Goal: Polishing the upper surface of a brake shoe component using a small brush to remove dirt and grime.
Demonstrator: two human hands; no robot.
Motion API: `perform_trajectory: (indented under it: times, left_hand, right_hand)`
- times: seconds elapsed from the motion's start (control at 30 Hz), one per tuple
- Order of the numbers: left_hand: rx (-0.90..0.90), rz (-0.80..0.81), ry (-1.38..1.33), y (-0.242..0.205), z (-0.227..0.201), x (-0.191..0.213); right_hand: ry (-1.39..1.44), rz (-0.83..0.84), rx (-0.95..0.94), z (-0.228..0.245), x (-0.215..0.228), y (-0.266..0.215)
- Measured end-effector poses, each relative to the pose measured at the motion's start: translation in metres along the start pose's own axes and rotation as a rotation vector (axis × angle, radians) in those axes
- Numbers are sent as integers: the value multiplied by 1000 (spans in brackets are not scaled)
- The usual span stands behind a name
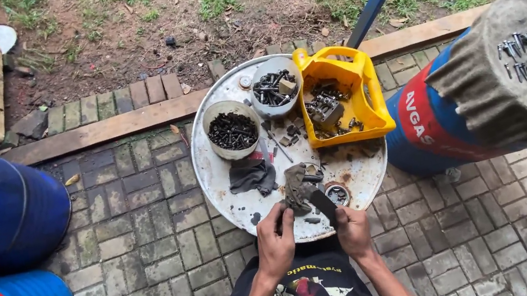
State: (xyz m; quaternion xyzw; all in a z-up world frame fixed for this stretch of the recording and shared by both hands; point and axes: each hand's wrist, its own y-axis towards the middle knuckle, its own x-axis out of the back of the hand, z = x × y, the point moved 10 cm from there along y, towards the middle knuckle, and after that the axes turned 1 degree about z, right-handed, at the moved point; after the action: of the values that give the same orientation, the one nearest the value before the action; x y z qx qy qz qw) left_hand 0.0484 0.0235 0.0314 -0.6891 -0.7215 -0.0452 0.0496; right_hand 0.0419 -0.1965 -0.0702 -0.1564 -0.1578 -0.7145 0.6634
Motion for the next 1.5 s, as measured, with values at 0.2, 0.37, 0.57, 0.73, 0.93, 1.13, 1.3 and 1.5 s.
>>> perform_trajectory:
  times: [0.2, 0.37, 0.57, 0.73, 0.93, 1.13, 1.3, 1.5]
  left_hand:
    - [4, 56, 9, -1, 6, -15]
    - [98, 76, 27, -7, 30, -14]
    - [144, 116, 63, -10, 44, -20]
    - [110, 94, 37, -4, 32, -17]
    - [83, 67, -103, -5, 40, -14]
    - [75, 72, -202, 3, 34, 0]
    - [72, 91, -124, 6, 34, -14]
    - [81, 107, -155, 3, 11, -11]
  right_hand:
    - [167, 68, 257, 94, -16, 16]
    - [149, 91, 267, 29, -19, 8]
    - [150, 110, 213, 26, -14, 9]
    - [275, 90, 221, 82, -13, 14]
    - [116, 80, 247, 47, -29, 9]
    - [-27, 18, -65, -49, -5, -13]
    - [103, 24, 138, 51, -8, 19]
    - [62, -12, 291, 57, -27, 15]
